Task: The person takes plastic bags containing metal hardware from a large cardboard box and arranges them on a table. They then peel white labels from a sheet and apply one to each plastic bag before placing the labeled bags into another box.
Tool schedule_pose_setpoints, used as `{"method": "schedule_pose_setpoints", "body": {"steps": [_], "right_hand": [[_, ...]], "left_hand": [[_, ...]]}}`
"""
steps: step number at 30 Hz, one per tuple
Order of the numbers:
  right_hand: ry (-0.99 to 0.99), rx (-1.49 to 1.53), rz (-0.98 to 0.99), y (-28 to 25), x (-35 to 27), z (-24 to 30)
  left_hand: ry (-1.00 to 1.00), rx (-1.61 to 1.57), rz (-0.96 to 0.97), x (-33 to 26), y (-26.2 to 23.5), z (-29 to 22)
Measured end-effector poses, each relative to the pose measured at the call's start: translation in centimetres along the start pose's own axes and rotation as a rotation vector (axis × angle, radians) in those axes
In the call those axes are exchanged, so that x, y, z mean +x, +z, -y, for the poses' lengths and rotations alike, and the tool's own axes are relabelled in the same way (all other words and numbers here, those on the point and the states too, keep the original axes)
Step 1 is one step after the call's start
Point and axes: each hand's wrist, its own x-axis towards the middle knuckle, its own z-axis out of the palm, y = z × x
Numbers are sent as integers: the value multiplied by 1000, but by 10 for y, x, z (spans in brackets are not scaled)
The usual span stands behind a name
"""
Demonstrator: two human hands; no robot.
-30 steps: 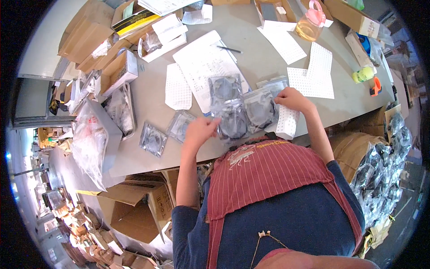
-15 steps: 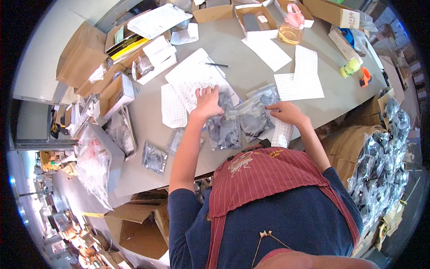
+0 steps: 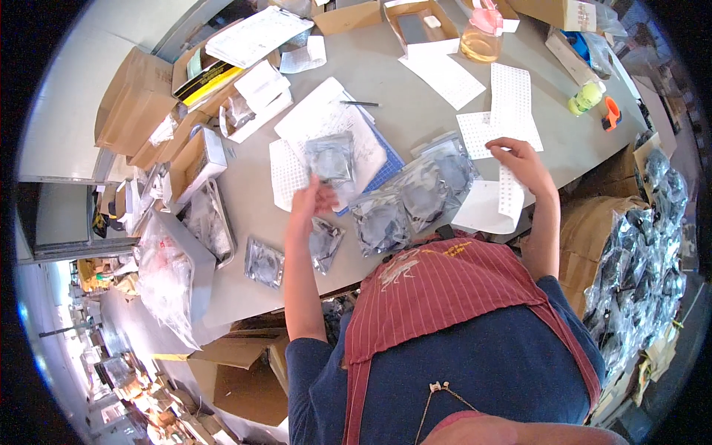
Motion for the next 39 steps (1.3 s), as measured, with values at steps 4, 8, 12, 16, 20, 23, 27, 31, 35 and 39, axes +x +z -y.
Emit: {"method": "schedule_pose_setpoints", "body": {"steps": [4,8,12,16,20,23,27,31,35,39], "right_hand": [[46,-4,56,-15,-2,11],[24,-120,170,1,7,-3],[21,-77,412,35,16,6],[-12,-140,762,71,33,11],[-41,-2,842,85,44,-17],[110,149,844,83,42,-19],[269,218,897,80,42,-20],[246,209,850,86,40,-16],[277,192,858,87,41,-12],[283,203,859,86,42,-25]], "left_hand": [[128,211,15,-37,37,37],[970,722,-10,-55,100,65],[1139,1212,-60,-59,139,78],[1100,1155,-230,-42,148,87],[1149,1063,-257,-32,138,81],[1181,977,-393,-29,118,72],[959,941,-730,-19,109,66],[797,1042,-769,0,99,93],[736,995,-645,-11,83,99],[844,674,-743,-66,49,129]]}}
